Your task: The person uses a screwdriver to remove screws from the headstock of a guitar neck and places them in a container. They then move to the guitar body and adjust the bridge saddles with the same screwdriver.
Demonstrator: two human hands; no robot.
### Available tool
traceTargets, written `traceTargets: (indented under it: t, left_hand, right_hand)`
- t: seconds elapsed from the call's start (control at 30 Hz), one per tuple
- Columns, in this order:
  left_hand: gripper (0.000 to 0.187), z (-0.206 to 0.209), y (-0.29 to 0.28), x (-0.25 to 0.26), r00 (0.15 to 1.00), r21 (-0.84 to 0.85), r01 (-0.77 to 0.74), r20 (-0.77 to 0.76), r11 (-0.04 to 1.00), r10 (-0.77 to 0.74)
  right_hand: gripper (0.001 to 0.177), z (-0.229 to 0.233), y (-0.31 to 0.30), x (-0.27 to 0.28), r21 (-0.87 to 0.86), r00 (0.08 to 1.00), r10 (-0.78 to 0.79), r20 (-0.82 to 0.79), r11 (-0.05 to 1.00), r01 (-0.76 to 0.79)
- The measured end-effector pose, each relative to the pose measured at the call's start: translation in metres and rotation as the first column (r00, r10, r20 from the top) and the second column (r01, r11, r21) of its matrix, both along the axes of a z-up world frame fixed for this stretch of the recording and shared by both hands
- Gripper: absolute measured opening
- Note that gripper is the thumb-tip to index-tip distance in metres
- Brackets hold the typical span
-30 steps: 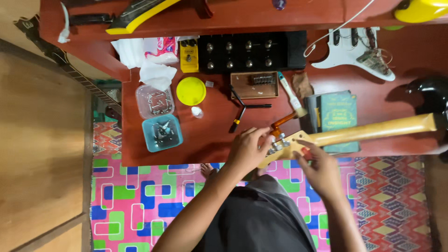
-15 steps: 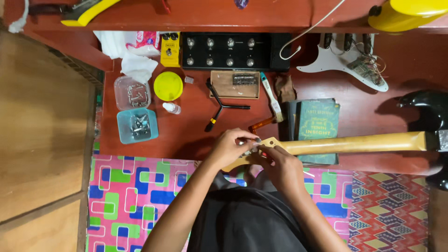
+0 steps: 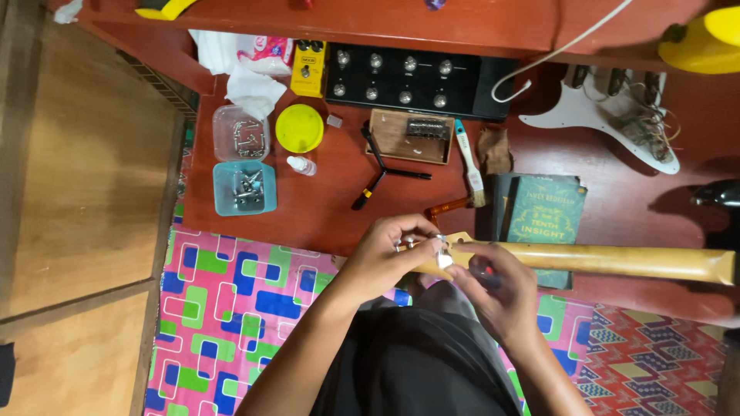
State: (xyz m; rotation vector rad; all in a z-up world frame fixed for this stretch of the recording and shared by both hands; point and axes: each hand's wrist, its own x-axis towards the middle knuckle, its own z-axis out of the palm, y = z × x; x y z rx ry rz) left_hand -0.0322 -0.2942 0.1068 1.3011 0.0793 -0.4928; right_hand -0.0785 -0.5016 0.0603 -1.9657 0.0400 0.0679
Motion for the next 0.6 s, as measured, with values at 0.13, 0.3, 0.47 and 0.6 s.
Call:
traceTargets:
  t: [0.13,0.3,0.47,0.6]
  left_hand:
    - [0.017,0.011,0.03,-0.014,0.998,0.199,0.04,0.031,0.979,-0.047]
    - [0.013,0.014,0.092,-0.043,0.992,0.31,-0.116,-0.01,0.944,0.125]
    - [0.008,0.001,0.181,-0.056,0.963,0.283,-0.258,-0.002,0.924,0.269]
    - [0.016,-0.032,0.252,-0.047,0.946,0.327,-0.325,0.09,0.888,0.313]
  right_hand:
    - [0.036,0.049,0.03,0.014,0.31,0.931,0.219,-0.292,0.942,-0.124]
    - [0.031,0.04,0.092,0.016,0.092,0.909,0.372,-0.189,0.928,-0.361]
    - [0.024,0.037,0.194,0.01,-0.239,0.895,0.446,0.005,0.87,-0.432]
    - [0.029,0.032,0.275,0.028,-0.367,0.921,0.36,-0.151,0.845,-0.39]
